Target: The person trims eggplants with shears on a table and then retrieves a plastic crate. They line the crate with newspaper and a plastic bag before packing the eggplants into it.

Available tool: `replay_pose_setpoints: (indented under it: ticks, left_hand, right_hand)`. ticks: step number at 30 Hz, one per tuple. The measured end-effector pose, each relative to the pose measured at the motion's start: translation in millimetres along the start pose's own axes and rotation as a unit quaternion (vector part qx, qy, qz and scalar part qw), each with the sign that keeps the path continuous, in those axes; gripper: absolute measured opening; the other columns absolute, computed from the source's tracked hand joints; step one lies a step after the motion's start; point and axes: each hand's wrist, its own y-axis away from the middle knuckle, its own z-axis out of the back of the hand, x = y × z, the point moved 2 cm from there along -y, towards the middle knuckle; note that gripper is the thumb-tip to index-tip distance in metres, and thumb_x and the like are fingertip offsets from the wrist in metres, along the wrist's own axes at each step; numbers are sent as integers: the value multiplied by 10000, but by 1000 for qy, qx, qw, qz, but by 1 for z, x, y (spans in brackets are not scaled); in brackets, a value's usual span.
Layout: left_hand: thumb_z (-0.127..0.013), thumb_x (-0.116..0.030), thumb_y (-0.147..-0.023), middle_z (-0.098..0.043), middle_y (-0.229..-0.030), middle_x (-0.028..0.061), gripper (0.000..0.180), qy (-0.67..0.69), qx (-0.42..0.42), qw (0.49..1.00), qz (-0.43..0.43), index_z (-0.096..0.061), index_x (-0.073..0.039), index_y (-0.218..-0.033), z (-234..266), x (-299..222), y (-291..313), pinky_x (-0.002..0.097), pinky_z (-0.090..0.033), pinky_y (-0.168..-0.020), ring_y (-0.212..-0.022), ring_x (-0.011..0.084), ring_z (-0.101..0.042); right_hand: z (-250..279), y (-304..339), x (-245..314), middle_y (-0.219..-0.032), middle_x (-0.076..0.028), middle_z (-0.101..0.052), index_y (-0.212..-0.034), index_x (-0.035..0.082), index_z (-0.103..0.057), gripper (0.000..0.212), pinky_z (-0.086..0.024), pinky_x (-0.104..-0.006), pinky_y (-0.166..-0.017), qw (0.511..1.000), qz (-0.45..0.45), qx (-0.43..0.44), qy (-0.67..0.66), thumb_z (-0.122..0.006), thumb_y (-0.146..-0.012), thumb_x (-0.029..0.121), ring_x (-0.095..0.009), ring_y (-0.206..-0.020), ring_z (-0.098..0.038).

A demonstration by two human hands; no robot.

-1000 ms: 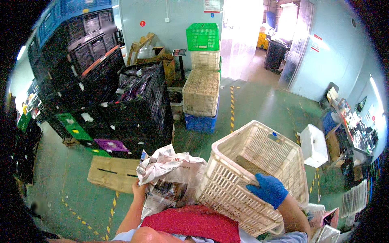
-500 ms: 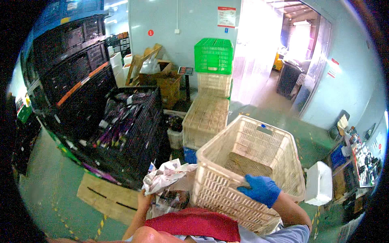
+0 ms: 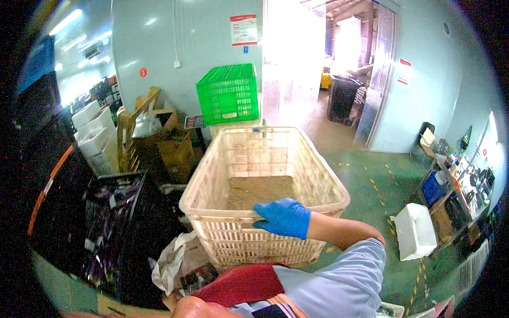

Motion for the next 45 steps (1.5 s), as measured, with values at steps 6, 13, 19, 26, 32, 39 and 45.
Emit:
replay_pose_setpoints:
  ticks: [6, 13, 19, 26, 32, 39, 45]
  left_hand:
    - [-600, -90, -656, -562, -924, 107, 376, -45, 161, 985, -47, -524, 44, -1000, -95, -82, 4, 288, -418, -689, -805, 184, -528]
    - [-588, -72, -663, -564, -894, 103, 343, -108, 170, 979, 18, -527, 42, -980, -144, -65, -1, 283, -421, -667, -775, 177, -528]
    - [-577, -57, -668, -566, -868, 100, 314, -118, 209, 970, 50, -529, 41, -963, -173, -37, 1, 277, -423, -648, -749, 172, -528]
    - [-565, -40, -675, -569, -838, 97, 282, -114, 262, 953, 101, -531, 39, -943, -186, -25, 32, 272, -426, -626, -719, 165, -527]
    - [-554, -25, -680, -571, -812, 94, 255, -121, 246, 948, 161, -533, 38, -926, -118, -26, 54, 267, -428, -607, -693, 160, -527]
    - [-560, -33, -655, -575, -778, 81, 228, -191, 266, 942, 78, -548, 32, -873, -101, 0, 47, 255, -419, -599, -683, 125, -513]
    - [-592, -85, -645, -568, -756, 100, 230, -251, 194, 947, 50, -554, 37, -837, -84, 5, 50, 266, -414, -609, -672, 140, -516]
  right_hand:
    - [-56, -84, -47, -731, -185, -564, -902, 72, -464, 333, -431, -450, -586, 994, 111, -21, -11, -454, -775, 379, -359, -686, -553]
    - [-167, -168, -79, -725, -191, -561, -897, 61, -469, 323, -430, -437, -584, 972, 228, 56, -7, -462, -767, 356, -365, -680, -547]
    - [-155, -214, -82, -740, -191, -566, -799, 54, -529, 250, -435, -418, -591, 979, 201, -5, -23, -486, -740, 293, -357, -701, -548]
    - [-168, -185, -60, -772, -117, -588, -848, 97, -563, 330, -450, -407, -595, 996, 84, 29, -26, -555, -699, 391, -315, -719, -567]
    - [-208, -168, -82, -912, -125, -571, -996, 114, -521, 351, -445, -398, -672, 996, 36, -7, -81, -554, -704, 307, -316, -808, -551]
    - [-200, -137, -106, -760, -129, -591, -879, 86, -542, 307, -450, -370, -603, 981, -62, -13, -181, -408, -797, 349, -262, -698, -570]
    - [-152, -180, -110, -794, -169, -580, -914, 94, -517, 332, -447, -447, -622, 998, 24, -17, -56, -441, -768, 383, -352, -726, -562]
